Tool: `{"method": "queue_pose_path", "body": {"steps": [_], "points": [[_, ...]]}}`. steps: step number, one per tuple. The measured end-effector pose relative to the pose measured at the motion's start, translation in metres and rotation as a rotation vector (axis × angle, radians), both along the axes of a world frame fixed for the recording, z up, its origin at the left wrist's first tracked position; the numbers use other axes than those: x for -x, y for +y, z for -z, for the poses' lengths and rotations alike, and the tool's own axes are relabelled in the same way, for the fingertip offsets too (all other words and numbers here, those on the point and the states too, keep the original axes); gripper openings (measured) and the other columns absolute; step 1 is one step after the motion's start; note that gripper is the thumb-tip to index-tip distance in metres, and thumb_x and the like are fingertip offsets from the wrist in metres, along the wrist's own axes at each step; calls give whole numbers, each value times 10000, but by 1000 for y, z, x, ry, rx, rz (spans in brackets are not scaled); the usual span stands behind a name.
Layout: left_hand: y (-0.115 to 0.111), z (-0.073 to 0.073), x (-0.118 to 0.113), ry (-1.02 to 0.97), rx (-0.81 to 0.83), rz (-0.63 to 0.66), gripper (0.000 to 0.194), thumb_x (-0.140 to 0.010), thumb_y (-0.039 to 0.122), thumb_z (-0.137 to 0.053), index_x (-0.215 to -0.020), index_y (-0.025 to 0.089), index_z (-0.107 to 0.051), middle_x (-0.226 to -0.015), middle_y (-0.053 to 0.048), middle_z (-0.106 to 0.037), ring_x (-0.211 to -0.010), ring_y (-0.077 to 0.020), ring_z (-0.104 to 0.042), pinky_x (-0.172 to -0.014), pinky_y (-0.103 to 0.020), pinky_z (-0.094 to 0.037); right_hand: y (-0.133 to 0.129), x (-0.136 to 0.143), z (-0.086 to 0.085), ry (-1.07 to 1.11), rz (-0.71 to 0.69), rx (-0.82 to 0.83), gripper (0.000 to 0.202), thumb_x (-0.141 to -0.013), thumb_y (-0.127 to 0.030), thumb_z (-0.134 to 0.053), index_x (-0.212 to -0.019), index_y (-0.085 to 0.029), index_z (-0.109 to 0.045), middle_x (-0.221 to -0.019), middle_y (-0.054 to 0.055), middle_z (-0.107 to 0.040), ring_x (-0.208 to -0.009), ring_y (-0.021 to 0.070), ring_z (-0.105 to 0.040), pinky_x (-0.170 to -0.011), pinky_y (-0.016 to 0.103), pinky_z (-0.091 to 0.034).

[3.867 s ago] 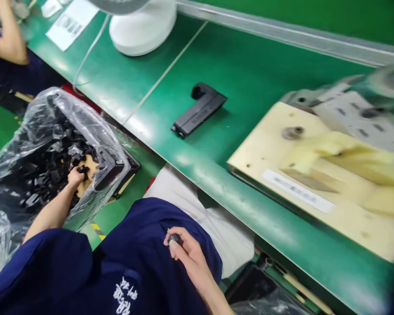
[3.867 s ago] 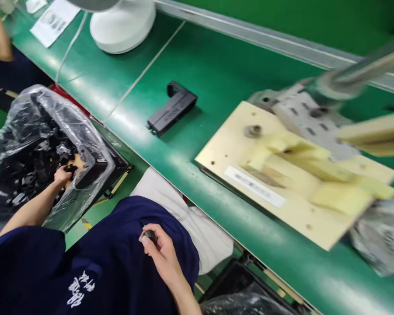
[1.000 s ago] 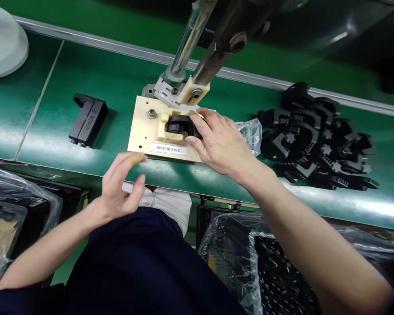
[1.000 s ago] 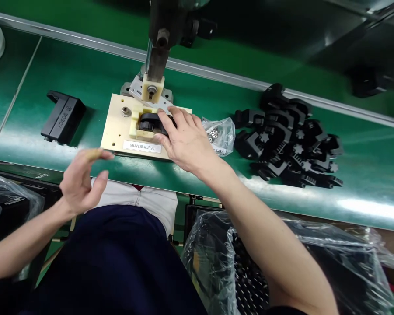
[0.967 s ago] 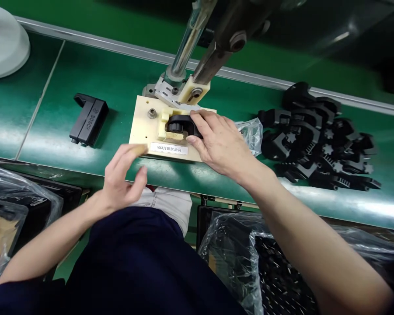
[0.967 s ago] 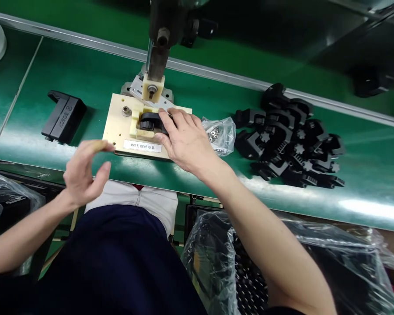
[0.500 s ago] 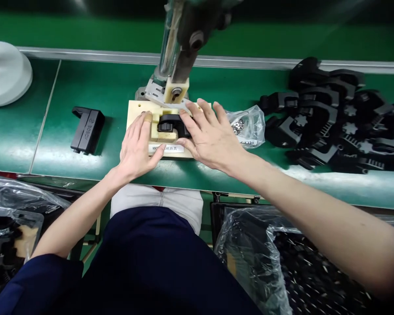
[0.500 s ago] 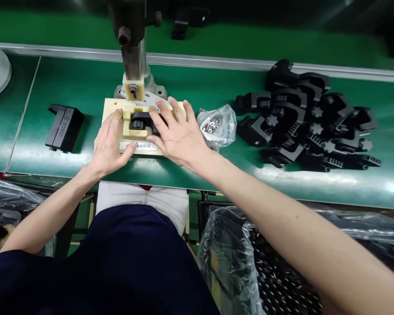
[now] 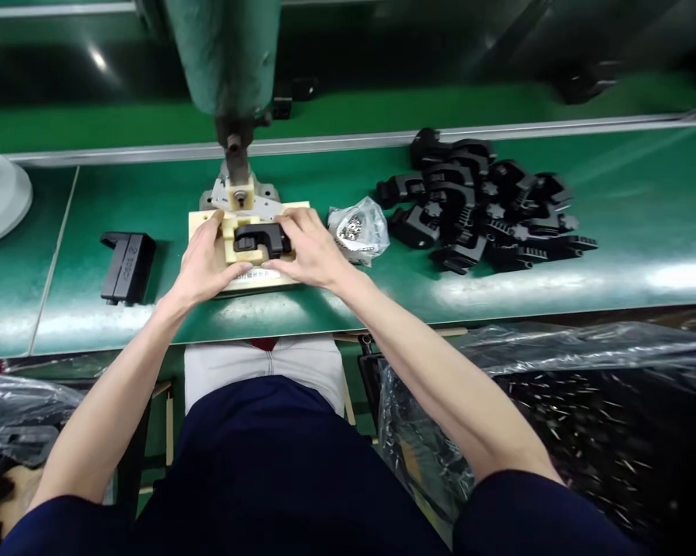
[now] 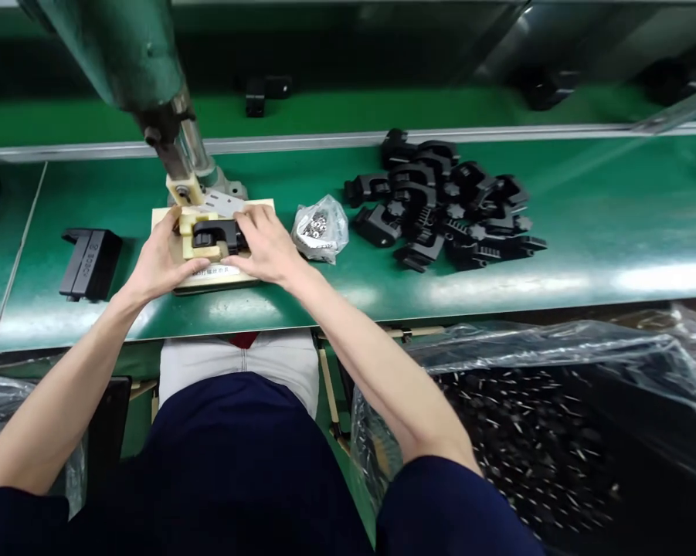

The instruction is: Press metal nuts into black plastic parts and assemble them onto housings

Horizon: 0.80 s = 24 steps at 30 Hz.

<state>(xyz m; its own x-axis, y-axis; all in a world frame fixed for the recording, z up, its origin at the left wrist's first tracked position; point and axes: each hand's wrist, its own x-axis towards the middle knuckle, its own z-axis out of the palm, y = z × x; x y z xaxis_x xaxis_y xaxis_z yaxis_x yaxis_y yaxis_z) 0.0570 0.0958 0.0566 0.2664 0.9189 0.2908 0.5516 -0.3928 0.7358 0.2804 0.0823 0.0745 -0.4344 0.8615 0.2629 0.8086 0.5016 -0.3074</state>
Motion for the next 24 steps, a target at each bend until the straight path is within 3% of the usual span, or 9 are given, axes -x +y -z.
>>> {"method": "queue_pose_path", "body": {"steps": [7, 10, 12, 14, 17, 20, 24], "points": [[-22, -11, 7, 72, 83, -8, 917, -616, 620, -759, -1345, 171, -432, -1310, -176, -544, -1228, -371, -517, -1040, -540, -419, -26, 7, 16, 184, 13, -132, 679, -738, -529, -715, -1213, -83, -524, -1194, 193, -534, -1120, 331, -473, -976, 522, -462], [-28, -15, 7, 109, 114, -28, 905, -624, 607, -762, -1345, 176, -425, -1289, -171, -562, -1206, -369, -534, -1014, -550, -441, -36, -9, 14, 276, -24, -135, 651, -790, -558, -640, -1247, -115, -500, -1271, 186, -516, -1181, 321, -478, -995, 516, -463], [-28, -16, 7, 129, 133, -32, 893, -624, 608, -761, -1338, 184, -432, -1268, -163, -578, -1175, -360, -557, -988, -544, -464, -37, -33, 7, 346, 93, -144, 530, -845, -531, -569, -1217, -155, -530, -1266, 152, -548, -1168, 297, -519, -970, 492, -485], [-28, -16, 7, 133, 138, -30, 892, -616, 617, -761, -1330, 187, -445, -1264, -161, -585, -1161, -356, -568, -975, -535, -478, -31, -59, -2, 333, 349, -112, 326, -893, -399, -512, -1098, -164, -605, -1141, 120, -629, -1054, 264, -593, -915, 439, -507], [-28, -15, 7, 130, 133, -36, 912, -607, 630, -758, -1339, 186, -444, -1284, -166, -580, -1177, -362, -562, -993, -540, -469, -13, -88, -11, 131, 627, 135, 162, -830, -221, -548, -908, -161, -677, -878, 87, -686, -878, 254, -640, -814, 386, -510], [-29, -14, 7, 129, 125, -49, 928, -624, 626, -748, -1367, 180, -417, -1307, -175, -569, -1204, -364, -548, -1012, -546, -456, 5, -94, -14, 5, 657, 330, 86, -739, -165, -619, -782, -173, -694, -794, 80, -692, -860, 279, -643, -746, 360, -494], [-31, -12, 7, 128, 113, -61, 909, -640, 626, -733, -1359, 158, -431, -1317, -191, -561, -1215, -373, -541, -1012, -548, -458, 9, -88, -12, 8, 650, 337, 129, -778, -158, -550, -761, -167, -678, -824, 75, -701, -828, 239, -643, -709, 313, -471]]}}
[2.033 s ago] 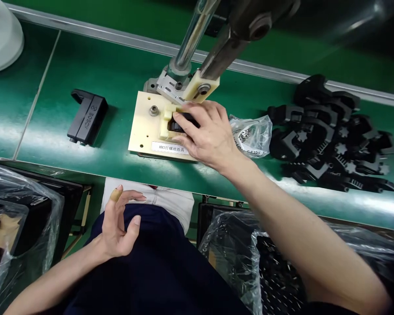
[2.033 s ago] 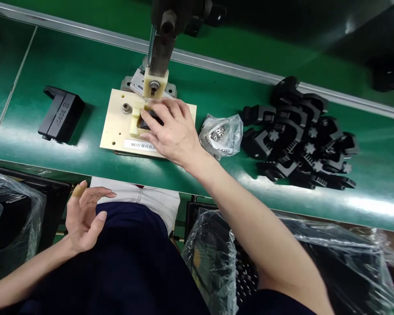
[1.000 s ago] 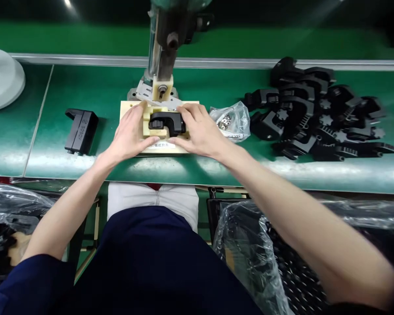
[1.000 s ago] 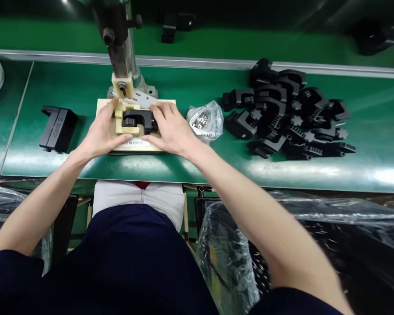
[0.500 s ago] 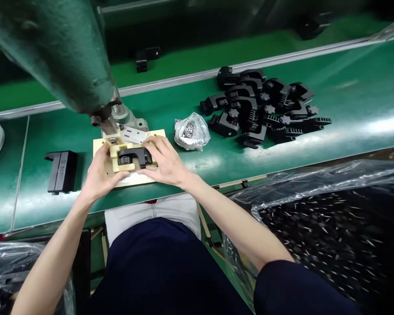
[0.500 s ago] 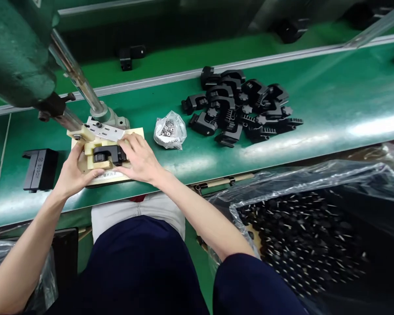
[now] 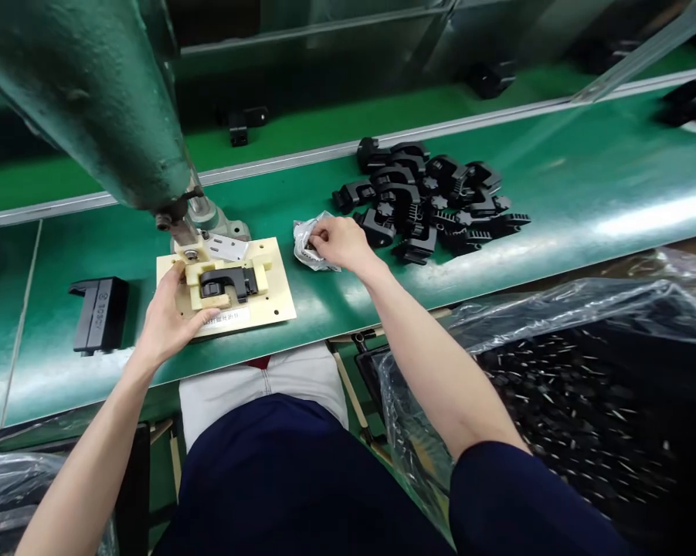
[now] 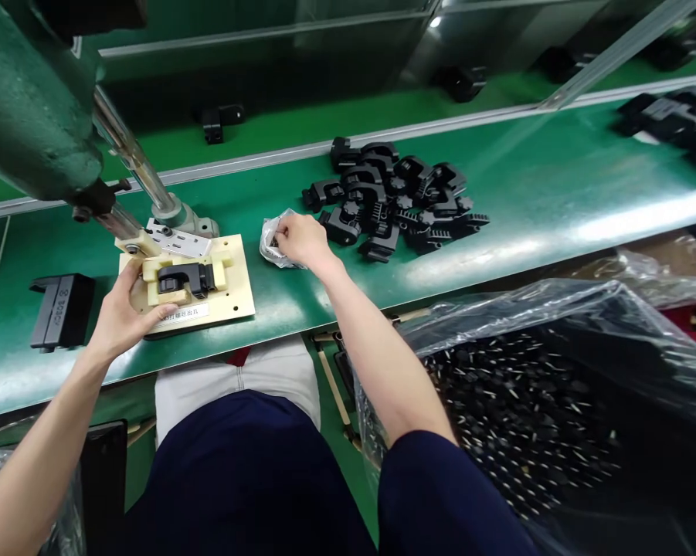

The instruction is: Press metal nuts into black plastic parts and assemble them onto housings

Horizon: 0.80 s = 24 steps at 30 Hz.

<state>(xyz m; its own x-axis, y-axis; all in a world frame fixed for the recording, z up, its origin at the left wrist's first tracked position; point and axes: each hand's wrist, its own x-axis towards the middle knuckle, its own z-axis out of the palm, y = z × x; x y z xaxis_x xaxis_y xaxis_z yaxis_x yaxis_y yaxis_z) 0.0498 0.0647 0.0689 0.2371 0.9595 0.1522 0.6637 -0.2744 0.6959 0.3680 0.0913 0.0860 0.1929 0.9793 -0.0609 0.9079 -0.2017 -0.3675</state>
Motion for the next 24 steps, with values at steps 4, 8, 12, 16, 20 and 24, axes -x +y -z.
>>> {"method": "queue_pose_path", "body": {"steps": [4, 8, 12, 16, 20, 24], "points": [[1, 1, 1, -6, -42, 24, 920, -634, 627, -732, -1362, 152, -433, -1332, -192, -549, -1218, -380, -537, -1021, -553, -450, -6, 1, 4, 44, -24, 5, 152, -783, -158, -541, -862, -164, -670, -845, 55, -700, -783, 201, -635, -680, 279, -457], [2, 1, 2, 0, -56, 31, 897, -663, 621, -711, -1363, 136, -429, -1338, -205, -541, -1229, -383, -527, -1020, -557, -450, -6, 2, 3, 52, -43, -2, 119, -712, -105, -555, -746, -162, -653, -811, 67, -692, -813, 219, -627, -689, 278, -443], [1, 3, 2, 5, -62, 29, 882, -666, 632, -706, -1348, 139, -444, -1318, -202, -552, -1215, -381, -540, -1019, -552, -455, -8, 3, 4, 73, -37, -47, 154, -747, -115, -521, -811, -167, -651, -817, 61, -689, -779, 216, -626, -667, 278, -440], [2, 5, 2, -19, -96, 40, 908, -647, 666, -705, -1345, 147, -444, -1325, -194, -547, -1239, -377, -522, -1042, -542, -440, -6, 2, 10, 109, -41, -65, 152, -721, -110, -538, -803, -179, -644, -778, 46, -677, -743, 218, -615, -664, 294, -434], [3, 3, 3, -4, -84, 36, 922, -659, 687, -682, -1350, 130, -433, -1318, -211, -546, -1229, -384, -525, -1023, -549, -452, -5, 1, 15, 165, -13, -114, 84, -712, -122, -541, -678, -172, -600, -737, 65, -656, -725, 227, -607, -680, 326, -452], [3, 3, 3, -4, -88, 50, 933, -650, 707, -676, -1343, 129, -438, -1311, -203, -550, -1217, -372, -535, -1022, -533, -455, -13, -1, 19, 307, 59, -242, 68, -780, -173, -509, -768, -171, -576, -803, 76, -657, -749, 210, -619, -729, 346, -492]]}}
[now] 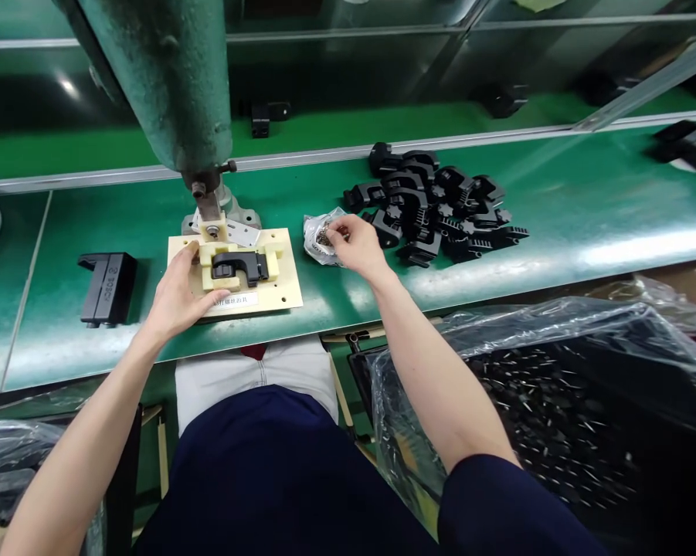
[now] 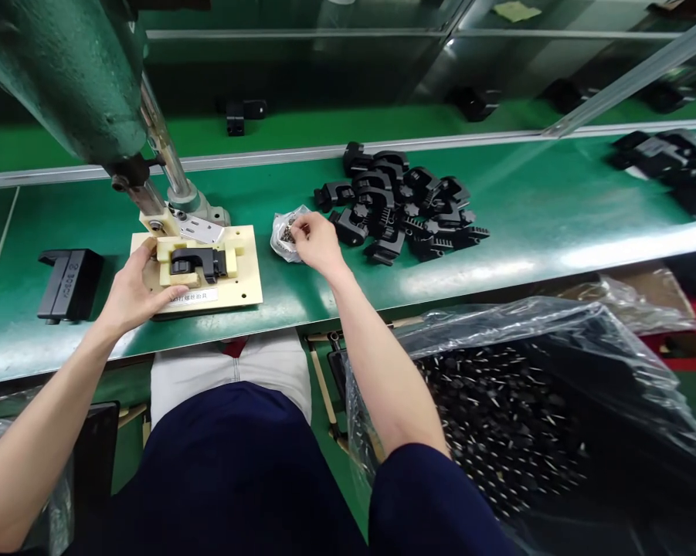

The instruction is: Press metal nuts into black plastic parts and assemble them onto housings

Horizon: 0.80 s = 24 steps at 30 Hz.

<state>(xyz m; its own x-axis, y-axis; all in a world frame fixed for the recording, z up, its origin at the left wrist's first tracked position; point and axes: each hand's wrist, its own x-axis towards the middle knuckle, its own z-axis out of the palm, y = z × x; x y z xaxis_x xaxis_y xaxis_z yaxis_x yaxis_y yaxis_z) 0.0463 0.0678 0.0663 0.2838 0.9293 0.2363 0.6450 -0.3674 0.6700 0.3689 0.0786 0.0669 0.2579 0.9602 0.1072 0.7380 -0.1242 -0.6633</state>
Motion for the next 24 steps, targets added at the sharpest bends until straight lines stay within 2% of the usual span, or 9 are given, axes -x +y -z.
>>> {"method": "queue_pose_path", "body": {"steps": [4, 7, 13, 17, 24], "points": [[0, 1, 1, -6, -8, -8, 942, -632, 710, -688, -1349, 153, -440, -1315, -182, -557, -1207, -361, -544, -1022, -521, -455, -7, -2, 0, 459, 88, -133, 18, -782, -169, -530, -777, -186, -527, -713, 29, -634, -657, 164, -612, -705, 330, -526], [0, 1, 1, 2, -9, -13, 945, -631, 707, -692, -1354, 154, -438, -1311, -182, -562, -1209, -366, -542, -1030, -528, -445, -10, -4, -4, 613, 147, -117, 45, -756, -145, -573, -783, -179, -562, -692, 10, -638, -608, 139, -595, -677, 310, -530], [-1, 0, 1, 6, -8, -12, 944, -625, 711, -694, -1348, 161, -438, -1300, -177, -564, -1204, -360, -548, -1024, -522, -453, -11, -10, -5, 649, 138, -99, 124, -693, -89, -630, -798, -148, -658, -680, 2, -638, -618, 136, -594, -698, 317, -525], [-1, -1, 1, 15, -1, -14, 956, -628, 720, -684, -1356, 159, -421, -1316, -187, -548, -1213, -370, -538, -1024, -537, -450, -12, -9, -4, 630, 146, -121, 76, -715, -118, -630, -776, -161, -644, -700, 4, -638, -644, 140, -607, -711, 320, -534], [-1, -2, 0, 25, -20, -6, 944, -630, 713, -685, -1340, 140, -444, -1284, -197, -572, -1191, -389, -549, -1009, -570, -450, -10, -9, -8, 644, 126, -90, 64, -739, -112, -591, -760, -168, -612, -663, 1, -630, -565, 126, -573, -620, 292, -510]]}}
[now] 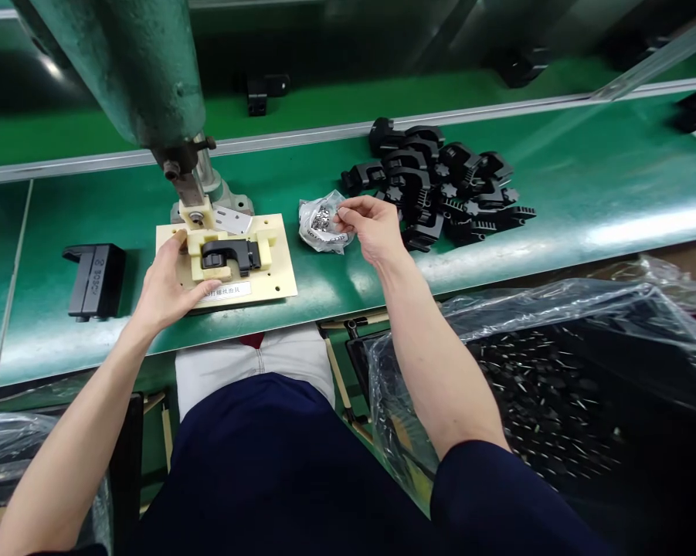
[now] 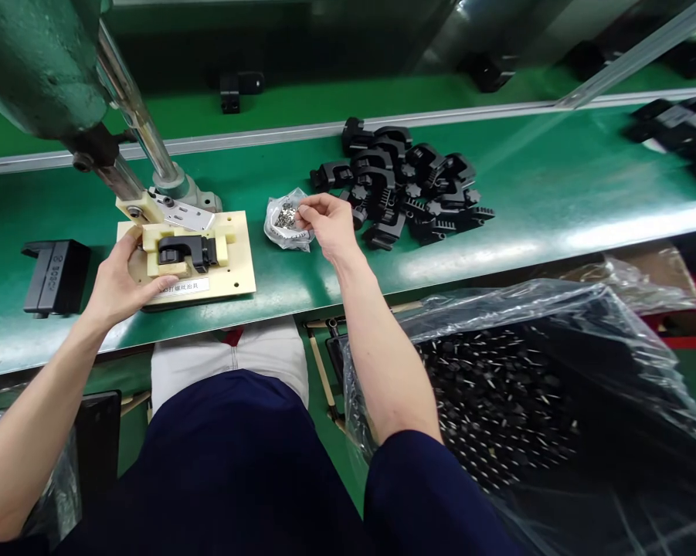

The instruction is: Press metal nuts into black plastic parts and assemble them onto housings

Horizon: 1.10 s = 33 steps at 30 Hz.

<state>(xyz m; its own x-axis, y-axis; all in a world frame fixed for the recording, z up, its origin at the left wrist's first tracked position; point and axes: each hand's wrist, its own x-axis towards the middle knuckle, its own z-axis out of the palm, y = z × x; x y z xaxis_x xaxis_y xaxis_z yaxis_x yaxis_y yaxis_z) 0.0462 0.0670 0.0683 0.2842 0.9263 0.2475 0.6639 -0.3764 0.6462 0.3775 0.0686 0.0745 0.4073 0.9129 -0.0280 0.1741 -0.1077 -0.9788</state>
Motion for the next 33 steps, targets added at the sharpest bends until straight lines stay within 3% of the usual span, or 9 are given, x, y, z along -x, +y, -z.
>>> {"method": "queue_pose_path", "body": {"steps": [5, 9, 16, 19, 21, 24, 28, 33], "points": [[0, 1, 1, -11, -9, -4, 946, -625, 726, -678, -1338, 149, -445, -1302, -195, -564, -1211, -383, -540, -1015, -549, -455, 6, 2, 0, -83, -38, 22, 54, -712, -128, -605, -741, -164, -633, -623, 1, -610, -517, 119, -533, -565, 281, -482], [1, 3, 1, -6, 1, -15, 929, -626, 727, -678, -1317, 144, -463, -1289, -195, -570, -1194, -378, -553, -1003, -532, -470, 9, 2, -1, -228, -81, 75, 82, -697, -141, -588, -751, -141, -649, -616, 20, -608, -578, 152, -580, -576, 282, -468], [2, 3, 1, -26, -17, 1, 952, -616, 766, -652, -1319, 151, -465, -1280, -182, -579, -1181, -368, -560, -1004, -529, -464, 25, 7, -11, -795, -354, 295, 129, -662, -104, -600, -724, -154, -701, -704, 40, -659, -712, 223, -625, -656, 306, -440], [2, 1, 0, -23, -4, -4, 964, -619, 777, -639, -1318, 136, -464, -1284, -198, -572, -1185, -379, -554, -1005, -546, -459, 29, 8, -16, -867, -381, 306, 101, -643, -67, -591, -622, -150, -644, -690, 45, -650, -731, 227, -621, -662, 303, -428], [2, 1, 0, -25, 4, -2, 952, -627, 770, -639, -1315, 136, -466, -1285, -200, -568, -1195, -379, -547, -1009, -540, -460, 27, 7, -17, -816, -378, 262, 98, -692, -101, -590, -613, -152, -616, -689, 38, -647, -705, 193, -607, -658, 289, -429], [1, 2, 0, -40, 0, 13, 939, -626, 762, -649, -1308, 142, -470, -1277, -188, -569, -1200, -368, -546, -1011, -523, -465, 19, 3, -15, -517, -285, 192, 103, -744, -173, -577, -642, -161, -584, -640, 17, -615, -584, 133, -550, -589, 266, -427], [2, 3, 0, -56, -3, 11, 937, -620, 759, -657, -1300, 143, -472, -1262, -183, -573, -1192, -363, -550, -1013, -520, -463, 12, -4, -12, -155, -145, 103, 49, -641, -169, -612, -616, -168, -570, -536, -15, -543, -490, 106, -481, -524, 257, -418], [0, 0, -1, -46, 18, 5, 913, -630, 725, -675, -1308, 150, -468, -1269, -190, -573, -1193, -379, -546, -1013, -547, -456, 10, -11, -10, -60, -105, 94, 66, -573, -206, -644, -594, -166, -596, -509, -17, -528, -477, 103, -467, -499, 252, -402]]}}
